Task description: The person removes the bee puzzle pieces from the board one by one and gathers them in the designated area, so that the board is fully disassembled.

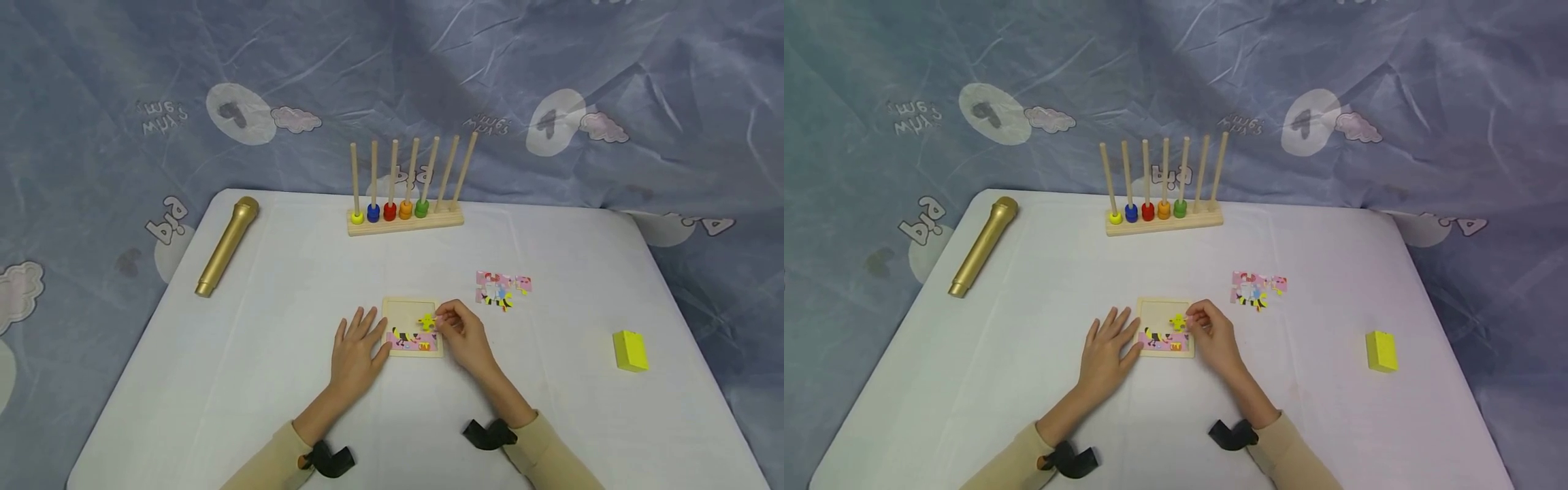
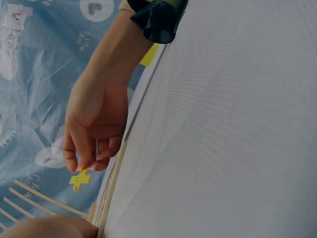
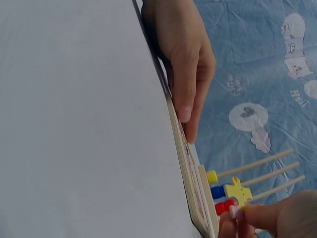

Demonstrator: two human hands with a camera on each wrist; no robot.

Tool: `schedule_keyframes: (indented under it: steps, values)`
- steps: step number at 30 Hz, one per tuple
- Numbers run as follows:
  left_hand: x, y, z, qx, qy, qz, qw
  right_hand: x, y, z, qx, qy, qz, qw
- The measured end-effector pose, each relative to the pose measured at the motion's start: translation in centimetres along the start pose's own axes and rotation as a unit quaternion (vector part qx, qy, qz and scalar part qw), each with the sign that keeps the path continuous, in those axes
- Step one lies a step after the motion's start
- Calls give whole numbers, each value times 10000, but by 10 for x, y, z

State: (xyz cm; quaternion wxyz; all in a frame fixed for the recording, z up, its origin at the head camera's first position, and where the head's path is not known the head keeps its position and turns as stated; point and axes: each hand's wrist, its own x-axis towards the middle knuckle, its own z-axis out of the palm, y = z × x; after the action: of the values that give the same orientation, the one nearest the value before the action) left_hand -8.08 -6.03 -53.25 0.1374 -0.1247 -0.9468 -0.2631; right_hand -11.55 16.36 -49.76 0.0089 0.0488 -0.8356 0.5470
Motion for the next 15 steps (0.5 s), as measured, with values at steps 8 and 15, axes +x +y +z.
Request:
schedule_keyframes:
  steps: [8, 15]
  values:
    - [-1, 1, 0, -108, -1, -18, 9999, 2, -12, -30, 147, 150, 546, 9983]
    - [-1, 0, -1, -53, 60, 27, 10000, 10, 10, -88, -88, 1196, 673, 9905]
